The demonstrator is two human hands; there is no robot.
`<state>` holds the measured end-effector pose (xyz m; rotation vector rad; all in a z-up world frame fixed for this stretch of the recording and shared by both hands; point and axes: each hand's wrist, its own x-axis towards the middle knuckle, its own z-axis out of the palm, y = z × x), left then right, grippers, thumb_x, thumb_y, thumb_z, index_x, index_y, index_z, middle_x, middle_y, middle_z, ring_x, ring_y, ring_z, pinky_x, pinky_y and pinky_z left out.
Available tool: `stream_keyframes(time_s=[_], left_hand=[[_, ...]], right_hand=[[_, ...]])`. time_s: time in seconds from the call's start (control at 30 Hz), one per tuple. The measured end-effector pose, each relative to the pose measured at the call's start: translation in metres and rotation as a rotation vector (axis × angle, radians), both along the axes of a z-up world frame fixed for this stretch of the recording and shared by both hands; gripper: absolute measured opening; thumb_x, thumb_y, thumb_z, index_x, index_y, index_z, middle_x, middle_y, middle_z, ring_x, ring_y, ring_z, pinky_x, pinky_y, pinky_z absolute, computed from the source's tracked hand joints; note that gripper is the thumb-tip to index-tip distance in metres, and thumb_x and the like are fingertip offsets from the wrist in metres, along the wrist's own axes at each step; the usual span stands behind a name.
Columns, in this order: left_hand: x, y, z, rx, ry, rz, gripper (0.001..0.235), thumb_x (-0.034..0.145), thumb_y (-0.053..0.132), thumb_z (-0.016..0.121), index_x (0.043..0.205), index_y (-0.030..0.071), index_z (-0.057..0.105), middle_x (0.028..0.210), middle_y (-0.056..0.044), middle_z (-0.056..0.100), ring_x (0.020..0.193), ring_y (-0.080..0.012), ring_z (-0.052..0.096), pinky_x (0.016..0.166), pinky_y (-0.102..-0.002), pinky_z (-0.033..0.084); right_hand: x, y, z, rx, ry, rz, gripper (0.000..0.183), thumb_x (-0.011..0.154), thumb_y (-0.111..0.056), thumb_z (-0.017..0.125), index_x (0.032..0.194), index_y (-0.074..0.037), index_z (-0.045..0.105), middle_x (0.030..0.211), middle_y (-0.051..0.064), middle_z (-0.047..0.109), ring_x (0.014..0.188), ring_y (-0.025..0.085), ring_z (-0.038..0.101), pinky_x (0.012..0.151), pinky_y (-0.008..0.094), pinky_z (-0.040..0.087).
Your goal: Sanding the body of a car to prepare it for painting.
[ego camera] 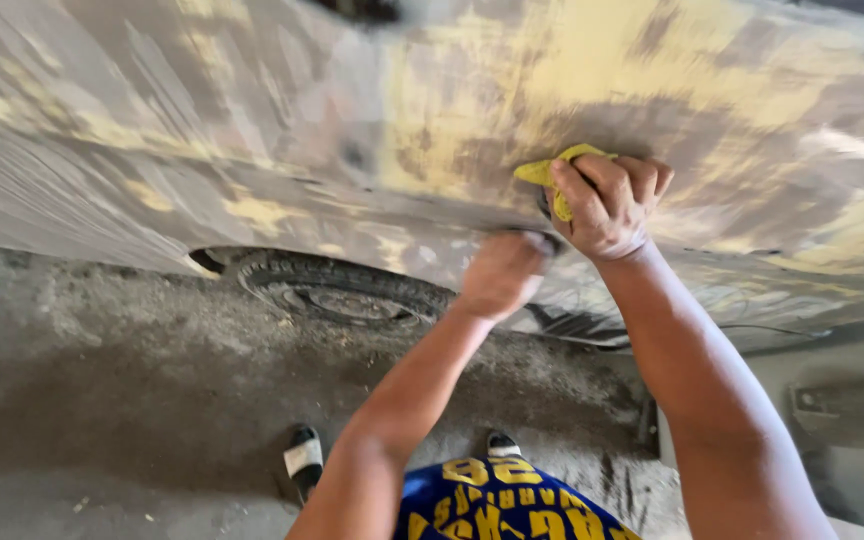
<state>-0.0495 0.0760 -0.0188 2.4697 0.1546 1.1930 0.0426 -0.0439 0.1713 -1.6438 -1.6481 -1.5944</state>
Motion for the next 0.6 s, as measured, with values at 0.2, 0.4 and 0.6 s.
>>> stream_keyframes(time_s=[0.2,0.4,0.6], left_hand=[[-0.022,0.048,0.012,0.137,-0.123,-0.150,0.021,0.100,0.007,0.056,0.116,0.016,0.067,0.105,-0.004,0.068,0.095,-0.0175,0.063,0.082,-0.033,0.055],[-0.046,0.096,0.007,-0.085,-0.454,0.400,0.014,0.105,0.017,0.057,0.107,0.004,0.062,0.107,-0.013,0.064,0.098,-0.0275,0.062,0.081,-0.041,0.056],[0.007,-0.020,0.031,0.152,0.048,-0.252,0.013,0.096,0.013,0.059,0.105,0.015,0.068,0.098,-0.007,0.066,0.095,-0.0217,0.062,0.087,-0.036,0.053]], right_hand=[[0.006,-0.004,-0.001,-0.024,0.006,0.031,0.031,0.101,-0.019,0.083,0.128,-0.021,0.068,0.117,-0.002,0.061,0.102,0.023,0.053,0.094,0.043,0.038],[0.008,-0.002,-0.012,-0.003,-0.003,-0.011,0.031,0.102,-0.023,0.081,0.129,-0.022,0.067,0.118,-0.001,0.058,0.106,0.023,0.051,0.095,0.044,0.037],[0.005,-0.002,-0.008,-0.004,-0.006,-0.010,0.031,0.102,-0.023,0.082,0.130,-0.023,0.067,0.118,-0.002,0.060,0.105,0.022,0.052,0.094,0.043,0.037]])
